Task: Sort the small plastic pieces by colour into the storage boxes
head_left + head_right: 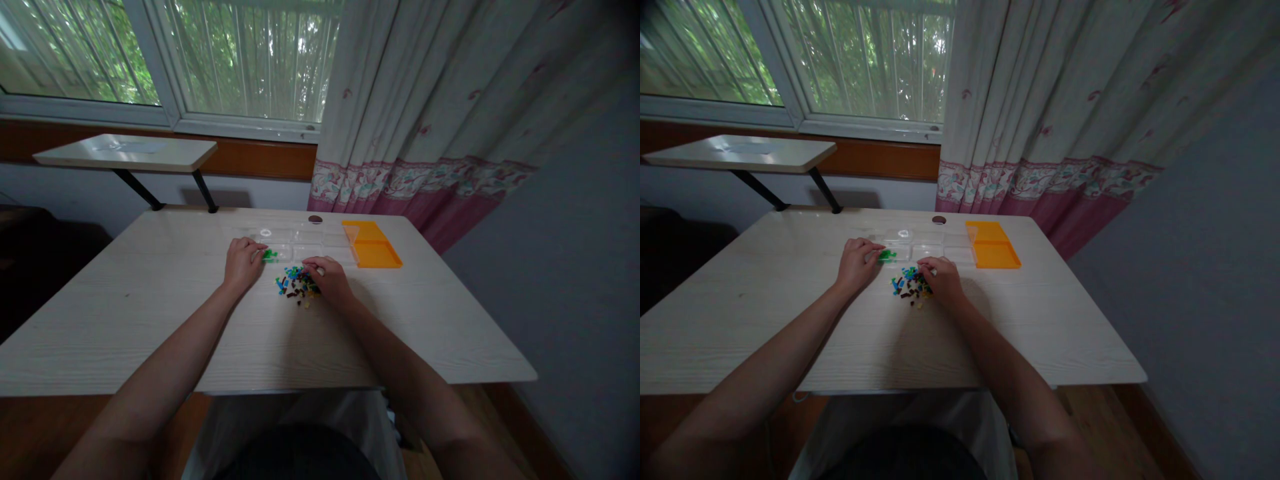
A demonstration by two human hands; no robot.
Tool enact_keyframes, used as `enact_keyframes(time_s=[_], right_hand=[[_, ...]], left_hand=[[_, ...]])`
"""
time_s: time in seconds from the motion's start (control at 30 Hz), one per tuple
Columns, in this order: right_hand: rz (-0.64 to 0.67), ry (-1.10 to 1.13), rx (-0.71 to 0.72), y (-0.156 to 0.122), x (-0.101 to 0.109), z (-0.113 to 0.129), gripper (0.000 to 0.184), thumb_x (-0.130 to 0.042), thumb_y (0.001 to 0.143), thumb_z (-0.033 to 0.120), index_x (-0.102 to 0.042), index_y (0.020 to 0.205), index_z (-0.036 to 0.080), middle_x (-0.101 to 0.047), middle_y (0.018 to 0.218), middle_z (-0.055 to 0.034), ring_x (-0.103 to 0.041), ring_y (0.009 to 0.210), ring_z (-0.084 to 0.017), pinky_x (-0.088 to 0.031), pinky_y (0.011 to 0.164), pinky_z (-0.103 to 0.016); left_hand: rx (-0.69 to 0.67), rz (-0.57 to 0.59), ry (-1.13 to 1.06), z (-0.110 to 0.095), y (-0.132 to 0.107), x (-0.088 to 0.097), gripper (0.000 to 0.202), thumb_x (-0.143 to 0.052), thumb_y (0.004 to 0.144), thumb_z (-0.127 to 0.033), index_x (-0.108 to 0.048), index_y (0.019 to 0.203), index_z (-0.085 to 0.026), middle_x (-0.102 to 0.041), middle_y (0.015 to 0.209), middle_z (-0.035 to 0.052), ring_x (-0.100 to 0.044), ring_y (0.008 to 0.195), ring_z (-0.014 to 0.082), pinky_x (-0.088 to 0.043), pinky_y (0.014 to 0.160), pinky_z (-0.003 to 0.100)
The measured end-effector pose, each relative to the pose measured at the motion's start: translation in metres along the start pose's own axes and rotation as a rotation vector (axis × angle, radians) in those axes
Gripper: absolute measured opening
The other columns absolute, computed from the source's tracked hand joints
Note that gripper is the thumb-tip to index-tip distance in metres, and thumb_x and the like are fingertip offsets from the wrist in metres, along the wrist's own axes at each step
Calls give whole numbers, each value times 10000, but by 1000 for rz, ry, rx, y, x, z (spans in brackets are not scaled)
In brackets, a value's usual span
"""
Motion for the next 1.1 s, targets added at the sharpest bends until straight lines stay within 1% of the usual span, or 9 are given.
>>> enact_keyframes(time_s=[0.1,0.17,0.3,0.43,0.6,0.8,0.97,1.03,1.1], right_hand=[[-31,-78,-20,1,8,-3,180,-573,885,222,-721,987,218,-733,972,-40,-623,917,-202,-422,887,-347],[-30,-171,-15,2,14,-2,150,-593,891,235,-726,958,222,-728,967,-36,-597,945,-210,-384,890,-354],[68,-388,43,0,15,3,86,-657,879,260,-738,866,234,-704,941,-42,-534,980,-229,-315,860,-364],[153,-494,69,-3,9,0,58,-689,863,249,-747,861,246,-685,937,-48,-499,969,-226,-290,819,-364],[171,-541,101,-4,4,-2,84,-710,861,310,-755,909,258,-675,945,-55,-485,962,-228,-282,789,-364],[176,-590,132,-4,4,9,112,-709,855,279,-743,960,259,-661,951,-59,-480,962,-236,-275,788,-369],[193,-593,139,-5,0,15,57,-677,864,231,-733,877,229,-657,923,-72,-484,960,-240,-280,798,-370],[185,-570,132,-5,-1,13,71,-659,874,227,-726,854,212,-663,922,-75,-494,962,-240,-293,800,-370],[154,-501,101,-4,0,8,77,-660,874,234,-725,841,209,-675,927,-67,-509,965,-237,-312,810,-367]], left_hand=[[-7,3,-5,-3,0,0,236,-536,915,-287,-742,1008,-218,-612,908,77,-510,921,251,-429,866,416],[-13,6,-10,-5,-1,0,237,-533,918,-287,-739,1011,-219,-609,910,77,-509,926,250,-431,865,413],[-30,10,-19,-7,-1,0,234,-532,921,-291,-737,1008,-219,-608,914,77,-509,931,248,-428,865,412],[-39,25,-26,-8,-1,-2,229,-535,921,-294,-738,995,-219,-613,906,76,-514,923,247,-425,864,414],[-47,30,-43,-10,0,-3,230,-533,922,-292,-734,1002,-217,-610,911,74,-513,934,245,-421,863,406],[-64,46,-63,-14,-1,-5,218,-539,913,-268,-734,998,-221,-608,896,70,-512,930,241,-414,860,400],[-67,38,-64,-16,-1,-4,219,-539,910,-269,-738,983,-212,-612,894,78,-511,923,242,-415,851,401],[-66,46,-63,-16,-1,-4,221,-537,910,-268,-737,988,-214,-615,902,80,-514,931,243,-417,855,404],[-67,49,-67,-17,-1,-3,223,-535,912,-274,-737,989,-215,-614,897,79,-518,929,243,-419,855,405]])
Point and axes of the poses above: each hand's wrist, its own y-axis towards the middle knuckle, its own x-axis out of the back of the hand, z = x × y, the point moved 9 cm from there along y, towards the middle knuckle
